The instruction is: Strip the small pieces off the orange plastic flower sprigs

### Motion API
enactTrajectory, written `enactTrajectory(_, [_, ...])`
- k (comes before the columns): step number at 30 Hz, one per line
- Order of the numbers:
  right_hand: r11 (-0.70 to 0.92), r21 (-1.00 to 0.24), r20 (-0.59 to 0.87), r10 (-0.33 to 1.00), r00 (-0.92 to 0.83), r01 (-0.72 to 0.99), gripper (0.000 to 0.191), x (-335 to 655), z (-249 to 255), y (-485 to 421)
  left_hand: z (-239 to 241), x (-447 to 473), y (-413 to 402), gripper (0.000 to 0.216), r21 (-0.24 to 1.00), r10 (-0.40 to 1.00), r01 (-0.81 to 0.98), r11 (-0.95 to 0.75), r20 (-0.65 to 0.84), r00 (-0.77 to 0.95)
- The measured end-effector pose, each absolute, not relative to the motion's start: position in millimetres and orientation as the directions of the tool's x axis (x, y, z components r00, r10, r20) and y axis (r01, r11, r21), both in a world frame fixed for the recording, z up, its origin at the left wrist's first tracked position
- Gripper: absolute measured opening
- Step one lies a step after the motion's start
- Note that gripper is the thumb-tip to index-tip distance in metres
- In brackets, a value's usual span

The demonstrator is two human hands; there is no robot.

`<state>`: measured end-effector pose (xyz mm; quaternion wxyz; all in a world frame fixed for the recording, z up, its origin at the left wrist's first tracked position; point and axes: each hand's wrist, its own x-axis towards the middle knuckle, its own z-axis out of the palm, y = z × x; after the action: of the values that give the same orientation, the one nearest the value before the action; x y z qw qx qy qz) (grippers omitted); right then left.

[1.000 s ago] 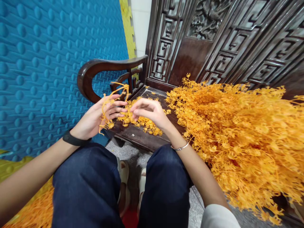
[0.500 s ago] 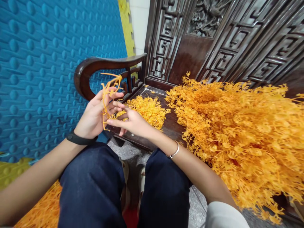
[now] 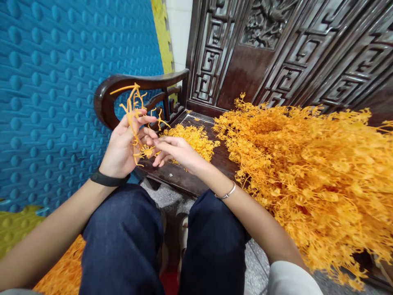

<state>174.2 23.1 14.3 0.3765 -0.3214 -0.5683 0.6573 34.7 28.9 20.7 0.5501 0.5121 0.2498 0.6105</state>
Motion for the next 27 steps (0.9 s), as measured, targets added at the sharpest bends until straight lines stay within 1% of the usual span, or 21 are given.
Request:
enactTrajectory(5, [-0.031,-0.992,0.04,0.845,-0.534,-0.122,0.012,179,13,25,17,34,31,0.027,0.86,0.923,-0.441,-0.257,0.354,0.152])
enactTrajectory(10, [0.0,-0.994,0.069,0.792,-0.607,-0.112,0.022,178,11,24,18,37,31,0.023,0.866,0.925,-0.436,-0.245,0.343,0.161])
enactTrajectory(13, [0.045,-0.996,0.082,0.78,-0.62,-0.075,0.02,176,10,21,19,40,29,0.019,0.869,0.926,-0.446,-0.214,0.326,0.19])
enactTrajectory(16, [0.087,-0.995,0.099,0.768,-0.633,-0.05,0.026,173,8,20,20,43,28,0.02,0.87,0.929,-0.453,-0.194,0.312,0.201])
enactTrajectory(18, [0.097,-0.994,0.103,0.767,-0.633,-0.045,0.026,173,7,21,20,44,27,0.022,0.867,0.928,-0.461,-0.187,0.31,0.206])
enactTrajectory(20, [0.101,-0.995,0.095,0.777,-0.623,-0.025,0.022,175,6,22,20,44,28,0.021,0.859,0.926,-0.477,-0.185,0.315,0.207])
enactTrajectory(22, [0.109,-0.994,0.073,0.789,-0.61,0.022,0.019,178,6,22,20,43,30,0.015,0.851,0.935,-0.492,-0.183,0.305,0.18])
enactTrajectory(24, [0.119,-0.99,0.047,0.79,-0.612,0.077,0.021,182,8,21,18,42,32,0.009,0.847,0.953,-0.508,-0.155,0.264,0.149])
enactTrajectory(27, [0.128,-0.982,0.009,0.77,-0.638,0.141,0.025,185,11,20,17,42,31,0.008,0.848,0.97,-0.524,-0.077,0.185,0.156])
